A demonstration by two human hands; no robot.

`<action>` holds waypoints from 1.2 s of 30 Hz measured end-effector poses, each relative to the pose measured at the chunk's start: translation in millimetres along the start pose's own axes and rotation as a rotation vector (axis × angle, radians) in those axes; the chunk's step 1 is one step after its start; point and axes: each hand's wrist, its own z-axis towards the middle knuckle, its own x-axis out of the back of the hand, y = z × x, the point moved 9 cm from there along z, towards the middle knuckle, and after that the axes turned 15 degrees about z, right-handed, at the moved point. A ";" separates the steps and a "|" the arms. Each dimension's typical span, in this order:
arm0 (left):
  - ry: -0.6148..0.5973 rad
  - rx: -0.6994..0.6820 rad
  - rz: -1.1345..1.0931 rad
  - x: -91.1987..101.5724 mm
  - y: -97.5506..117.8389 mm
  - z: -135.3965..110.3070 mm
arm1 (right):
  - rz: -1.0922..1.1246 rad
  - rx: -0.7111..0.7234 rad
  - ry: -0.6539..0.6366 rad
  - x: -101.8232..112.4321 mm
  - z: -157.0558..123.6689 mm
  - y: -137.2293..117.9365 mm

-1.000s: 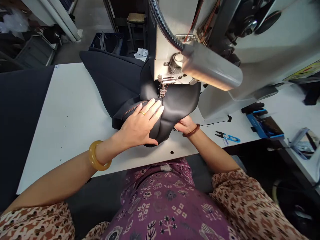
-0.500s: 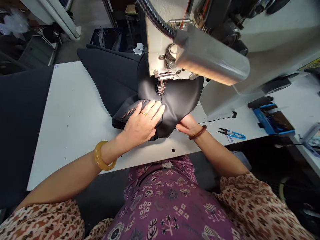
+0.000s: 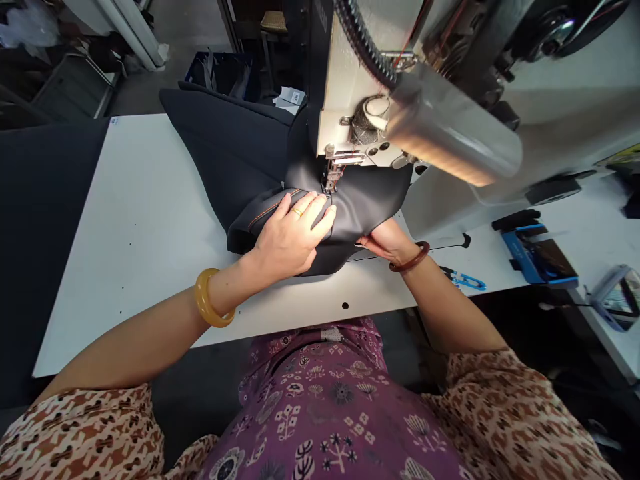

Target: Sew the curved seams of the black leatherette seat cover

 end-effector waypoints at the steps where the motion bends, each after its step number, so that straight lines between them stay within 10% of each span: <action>1: -0.009 -0.008 0.000 -0.7 -0.1 -0.9 | -0.059 0.028 0.005 5.6 -3.0 -1.8; 9: -0.058 -0.213 0.075 -13.4 8.2 -28.5 | 0.030 0.018 0.048 -6.7 -16.7 9.6; 14: -0.021 -0.114 0.028 -0.2 -4.9 -11.8 | 0.213 0.021 0.045 -28.2 -10.6 10.7; 24: 0.041 -0.026 0.072 6.7 -8.9 1.2 | -0.228 0.635 0.298 0.7 -21.8 -41.6; 36: -0.016 -0.047 0.051 1.9 -8.3 1.9 | -0.469 0.559 0.422 6.2 -15.3 -54.1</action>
